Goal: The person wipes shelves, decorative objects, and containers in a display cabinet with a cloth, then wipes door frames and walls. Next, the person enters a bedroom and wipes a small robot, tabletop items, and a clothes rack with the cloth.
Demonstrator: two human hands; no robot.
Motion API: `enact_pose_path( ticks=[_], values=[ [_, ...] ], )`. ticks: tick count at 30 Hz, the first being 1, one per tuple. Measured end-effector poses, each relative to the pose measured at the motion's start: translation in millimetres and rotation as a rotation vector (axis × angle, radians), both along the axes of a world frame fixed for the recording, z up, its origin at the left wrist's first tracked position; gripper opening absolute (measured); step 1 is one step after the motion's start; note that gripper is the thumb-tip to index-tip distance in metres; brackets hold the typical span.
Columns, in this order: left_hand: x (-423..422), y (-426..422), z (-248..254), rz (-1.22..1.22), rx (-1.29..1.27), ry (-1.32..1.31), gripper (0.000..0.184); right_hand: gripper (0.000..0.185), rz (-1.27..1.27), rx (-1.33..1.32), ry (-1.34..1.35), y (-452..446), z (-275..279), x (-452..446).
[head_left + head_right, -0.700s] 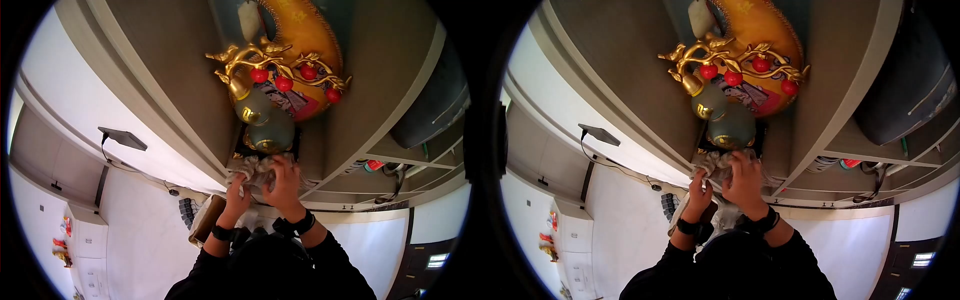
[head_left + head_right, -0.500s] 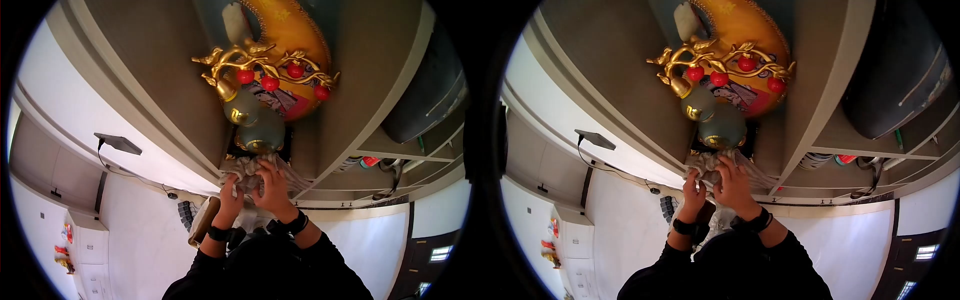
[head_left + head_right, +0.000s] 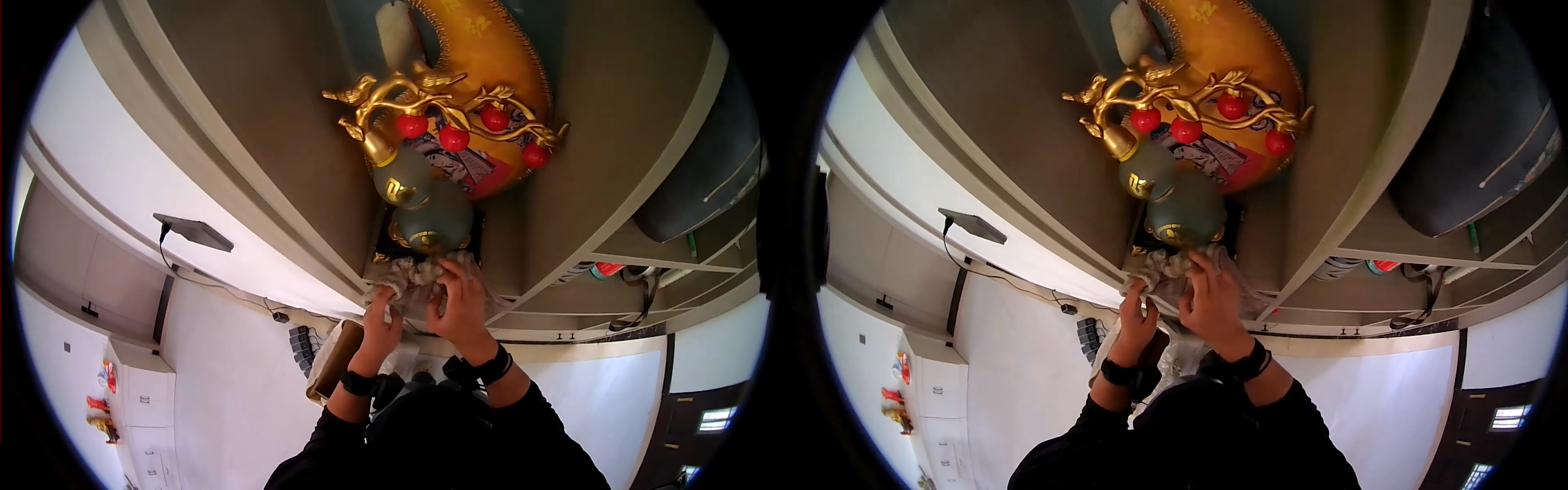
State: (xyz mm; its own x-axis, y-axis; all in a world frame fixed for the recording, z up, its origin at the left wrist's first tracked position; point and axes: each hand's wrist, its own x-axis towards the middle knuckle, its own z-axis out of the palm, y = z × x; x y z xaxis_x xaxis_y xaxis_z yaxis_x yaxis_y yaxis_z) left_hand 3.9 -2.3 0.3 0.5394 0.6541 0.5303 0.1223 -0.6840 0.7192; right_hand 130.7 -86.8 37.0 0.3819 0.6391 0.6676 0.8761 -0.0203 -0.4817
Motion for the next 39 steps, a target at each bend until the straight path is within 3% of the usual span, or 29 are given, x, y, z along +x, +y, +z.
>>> enact_pose_path(
  ticks=[6,12,14,18,26,30,32,39],
  values=[
    [0.8,0.9,-4.8,-0.018,-0.057,-0.026,0.034,0.030,0.029,0.006,-0.048,8.5,-4.4,-3.9],
    [-0.7,0.8,-4.0,0.016,-0.020,0.006,0.034,0.029,0.033,0.151,0.067,2.5,-22.2,-0.3],
    [-0.6,0.9,0.4,0.007,-0.006,0.022,0.034,0.029,-0.060,0.200,-0.033,-2.9,-22.3,2.9],
    [1.5,0.6,-2.9,0.004,0.011,-0.005,0.034,0.029,-0.076,0.130,-0.007,-2.6,-10.9,-1.5],
    [-0.4,2.2,-4.9,-0.010,-0.032,0.018,0.035,0.028,0.122,-0.037,0.079,1.2,-1.7,-2.6],
    [-0.7,0.6,-5.4,0.037,-0.055,0.027,0.039,0.027,0.263,0.112,0.297,-11.5,-2.2,10.5],
    [1.4,-3.2,5.9,0.001,0.028,0.038,0.038,0.029,0.060,0.195,0.085,-25.2,-4.5,19.2],
    [37.1,-19.3,51.5,-0.168,0.136,0.201,0.042,0.032,-0.017,0.219,0.232,-25.3,-4.9,31.4]
  ],
)
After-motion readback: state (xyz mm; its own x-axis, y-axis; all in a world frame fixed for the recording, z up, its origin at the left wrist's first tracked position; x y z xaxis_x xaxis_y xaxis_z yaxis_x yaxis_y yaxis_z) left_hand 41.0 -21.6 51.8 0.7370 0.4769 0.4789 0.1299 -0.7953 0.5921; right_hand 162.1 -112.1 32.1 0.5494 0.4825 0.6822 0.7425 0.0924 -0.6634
